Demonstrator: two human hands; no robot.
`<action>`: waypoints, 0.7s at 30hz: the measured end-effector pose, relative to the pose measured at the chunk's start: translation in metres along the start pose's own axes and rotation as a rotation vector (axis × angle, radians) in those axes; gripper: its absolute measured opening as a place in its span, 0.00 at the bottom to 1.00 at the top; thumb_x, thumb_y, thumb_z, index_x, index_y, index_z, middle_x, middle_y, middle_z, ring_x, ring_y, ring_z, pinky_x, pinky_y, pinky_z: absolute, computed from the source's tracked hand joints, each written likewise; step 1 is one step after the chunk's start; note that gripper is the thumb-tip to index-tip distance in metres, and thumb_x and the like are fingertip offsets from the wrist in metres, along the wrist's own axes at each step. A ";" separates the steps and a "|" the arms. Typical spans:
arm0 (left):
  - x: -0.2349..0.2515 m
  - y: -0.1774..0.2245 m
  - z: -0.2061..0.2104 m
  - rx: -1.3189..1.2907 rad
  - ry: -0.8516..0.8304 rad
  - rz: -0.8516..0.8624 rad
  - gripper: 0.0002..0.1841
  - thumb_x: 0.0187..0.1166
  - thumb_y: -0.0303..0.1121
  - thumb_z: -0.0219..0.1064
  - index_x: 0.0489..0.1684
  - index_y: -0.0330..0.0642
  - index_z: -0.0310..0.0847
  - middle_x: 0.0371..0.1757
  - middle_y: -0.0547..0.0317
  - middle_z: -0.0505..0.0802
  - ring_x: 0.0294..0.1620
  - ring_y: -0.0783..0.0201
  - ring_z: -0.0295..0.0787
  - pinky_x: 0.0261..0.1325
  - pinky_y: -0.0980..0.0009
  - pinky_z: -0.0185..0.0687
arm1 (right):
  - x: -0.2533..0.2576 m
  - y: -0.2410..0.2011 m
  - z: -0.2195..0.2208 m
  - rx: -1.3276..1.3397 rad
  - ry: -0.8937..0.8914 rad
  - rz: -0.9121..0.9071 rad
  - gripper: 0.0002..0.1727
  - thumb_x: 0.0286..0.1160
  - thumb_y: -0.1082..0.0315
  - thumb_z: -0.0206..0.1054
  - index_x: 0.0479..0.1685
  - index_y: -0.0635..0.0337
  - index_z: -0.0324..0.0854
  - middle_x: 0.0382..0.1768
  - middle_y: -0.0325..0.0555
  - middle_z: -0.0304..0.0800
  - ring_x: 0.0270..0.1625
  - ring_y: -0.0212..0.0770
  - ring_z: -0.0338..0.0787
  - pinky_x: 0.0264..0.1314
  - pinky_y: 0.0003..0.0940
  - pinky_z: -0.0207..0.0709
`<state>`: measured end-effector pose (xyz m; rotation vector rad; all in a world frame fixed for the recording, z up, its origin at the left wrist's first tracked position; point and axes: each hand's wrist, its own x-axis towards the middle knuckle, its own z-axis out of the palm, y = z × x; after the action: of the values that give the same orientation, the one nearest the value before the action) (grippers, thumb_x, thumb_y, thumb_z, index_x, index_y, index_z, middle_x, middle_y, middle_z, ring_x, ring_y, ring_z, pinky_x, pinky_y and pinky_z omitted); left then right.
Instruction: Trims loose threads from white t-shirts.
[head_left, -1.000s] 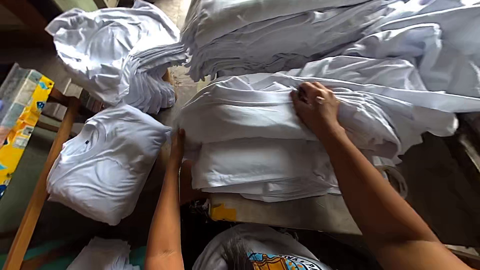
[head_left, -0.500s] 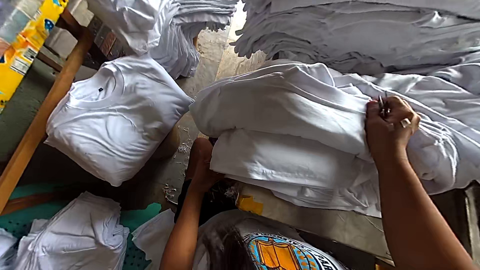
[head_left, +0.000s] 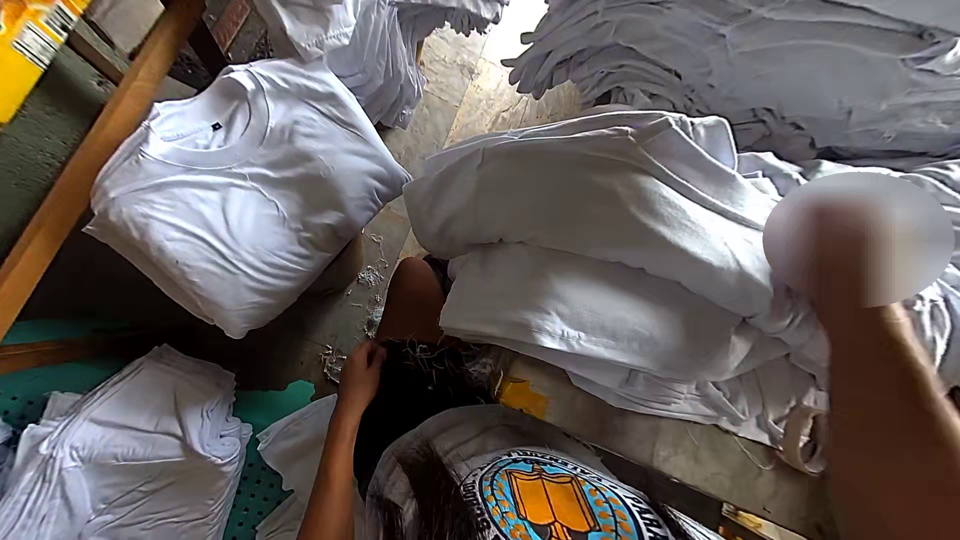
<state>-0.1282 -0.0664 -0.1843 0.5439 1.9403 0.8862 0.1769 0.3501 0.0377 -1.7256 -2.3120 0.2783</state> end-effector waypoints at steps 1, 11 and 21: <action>0.006 0.014 0.001 -0.076 0.020 0.045 0.18 0.89 0.33 0.57 0.58 0.22 0.83 0.57 0.32 0.88 0.62 0.44 0.86 0.70 0.49 0.77 | 0.016 0.013 -0.008 0.020 -0.010 -0.032 0.29 0.93 0.55 0.50 0.62 0.81 0.74 0.55 0.83 0.81 0.58 0.74 0.83 0.63 0.72 0.70; 0.057 0.136 0.076 -1.144 -0.366 -0.225 0.21 0.93 0.48 0.48 0.64 0.41 0.77 0.45 0.54 0.91 0.44 0.63 0.91 0.50 0.62 0.88 | 0.109 0.066 -0.017 -0.334 -0.266 0.020 0.27 0.96 0.58 0.48 0.72 0.75 0.77 0.71 0.85 0.75 0.77 0.87 0.69 0.72 0.87 0.53; 0.060 0.149 0.044 -0.906 -0.074 0.058 0.15 0.90 0.32 0.56 0.65 0.31 0.75 0.41 0.54 0.93 0.40 0.67 0.93 0.48 0.67 0.91 | 0.117 0.066 -0.014 -0.459 -0.104 -0.041 0.30 0.89 0.44 0.56 0.62 0.66 0.83 0.59 0.81 0.84 0.66 0.85 0.80 0.60 0.87 0.64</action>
<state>-0.1160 0.0862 -0.1180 0.0823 1.2607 1.6074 0.2098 0.4810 0.0407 -1.8925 -2.6377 -0.1937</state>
